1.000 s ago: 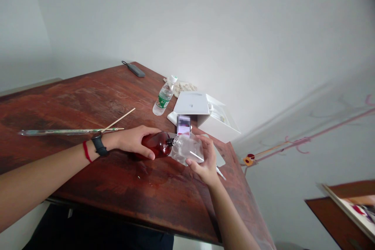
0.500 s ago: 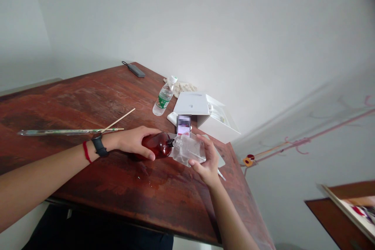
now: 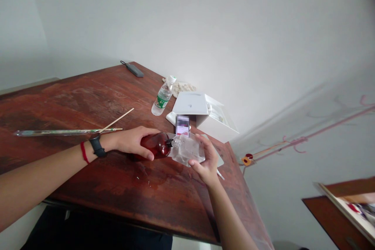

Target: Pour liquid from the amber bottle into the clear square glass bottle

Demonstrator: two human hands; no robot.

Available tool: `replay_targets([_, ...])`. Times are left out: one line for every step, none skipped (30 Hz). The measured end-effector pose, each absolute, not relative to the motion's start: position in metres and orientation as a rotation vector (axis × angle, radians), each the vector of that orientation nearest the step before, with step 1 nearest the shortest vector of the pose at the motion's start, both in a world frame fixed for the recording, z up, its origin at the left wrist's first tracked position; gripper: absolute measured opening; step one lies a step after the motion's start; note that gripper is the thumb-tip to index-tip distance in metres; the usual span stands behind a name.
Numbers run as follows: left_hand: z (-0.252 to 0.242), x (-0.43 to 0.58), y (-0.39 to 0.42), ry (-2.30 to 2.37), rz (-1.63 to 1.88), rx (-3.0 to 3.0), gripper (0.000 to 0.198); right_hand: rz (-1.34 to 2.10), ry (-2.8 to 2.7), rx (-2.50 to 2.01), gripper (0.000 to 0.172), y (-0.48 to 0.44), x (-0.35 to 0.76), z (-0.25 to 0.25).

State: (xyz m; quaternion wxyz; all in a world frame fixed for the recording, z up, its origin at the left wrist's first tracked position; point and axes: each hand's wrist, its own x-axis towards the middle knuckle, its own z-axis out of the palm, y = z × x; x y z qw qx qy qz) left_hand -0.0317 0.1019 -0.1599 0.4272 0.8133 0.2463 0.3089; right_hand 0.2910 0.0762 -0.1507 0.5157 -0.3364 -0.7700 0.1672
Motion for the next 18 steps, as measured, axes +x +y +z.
replay_targets([-0.1595, -0.0315, 0.1017, 0.613, 0.77, 2.031, 0.076, 0.399, -1.849, -0.813, 0.073, 0.0761, 0.2909, -0.1505])
replay_targets([-0.1592, -0.0314, 0.1015, 0.613, 0.769, 2.031, 0.076, 0.399, -1.847, -0.815, 0.073, 0.0759, 0.2909, -0.1504])
replay_targets([-0.1589, -0.0313, 0.1014, 0.614, 0.768, 2.031, 0.076, 0.402, -1.848, -0.813, 0.073, 0.0758, 0.2908, -0.1502])
replay_targets([-0.1585, -0.0312, 0.1013, 0.616, 0.768, 2.032, 0.076, 0.406, -1.849, -0.81, 0.072, 0.0758, 0.2907, -0.1501])
replay_targets([-0.1583, -0.0311, 0.1011, 0.617, 0.768, 2.031, 0.077, 0.409, -1.851, -0.81, 0.072, 0.0757, 0.2905, -0.1499])
replay_targets([-0.158, -0.031, 0.101, 0.618, 0.768, 2.031, 0.077, 0.41, -1.852, -0.813, 0.072, 0.0756, 0.2903, -0.1498])
replay_targets([-0.1577, -0.0309, 0.1008, 0.616, 0.769, 2.031, 0.077, 0.409, -1.852, -0.819, 0.072, 0.0755, 0.2902, -0.1498])
replay_targets([-0.1575, -0.0308, 0.1007, 0.612, 0.771, 2.031, 0.076, 0.407, -1.851, -0.826, 0.072, 0.0754, 0.2901, -0.1497])
replay_targets([-0.1574, -0.0308, 0.1005, 0.608, 0.773, 2.033, 0.075, 0.408, -1.849, -0.835, 0.073, 0.0753, 0.2901, -0.1497])
replay_targets([-0.1573, -0.0308, 0.1004, 0.605, 0.777, 2.035, 0.073, 0.409, -1.846, -0.84, 0.074, 0.0752, 0.2901, -0.1497])
replay_targets([-0.1574, -0.0309, 0.1004, 0.604, 0.779, 2.037, 0.072, 0.412, -1.844, -0.841, 0.074, 0.0751, 0.2901, -0.1498])
replay_targets([-0.1576, -0.031, 0.1004, 0.606, 0.78, 2.038, 0.072, 0.413, -1.843, -0.839, 0.074, 0.075, 0.2902, -0.1498])
replay_targets([-0.1579, -0.0311, 0.1005, 0.611, 0.778, 2.039, 0.071, 0.414, -1.843, -0.835, 0.074, 0.0749, 0.2903, -0.1498])
replay_targets([-0.1582, -0.0312, 0.1006, 0.618, 0.775, 2.04, 0.072, 0.412, -1.845, -0.829, 0.073, 0.0747, 0.2903, -0.1497])
replay_targets([-0.1585, -0.0312, 0.1006, 0.623, 0.772, 2.039, 0.072, 0.407, -1.847, -0.823, 0.072, 0.0746, 0.2904, -0.1496])
replay_targets([-0.1587, -0.0313, 0.1007, 0.629, 0.77, 2.039, 0.073, 0.404, -1.851, -0.818, 0.071, 0.0745, 0.2903, -0.1495])
replay_targets([-0.1588, -0.0313, 0.1007, 0.636, 0.767, 2.04, 0.074, 0.401, -1.854, -0.812, 0.069, 0.0743, 0.2903, -0.1494])
replay_targets([-0.1588, -0.0312, 0.1006, 0.642, 0.764, 2.04, 0.074, 0.398, -1.854, -0.806, 0.068, 0.0741, 0.2902, -0.1492])
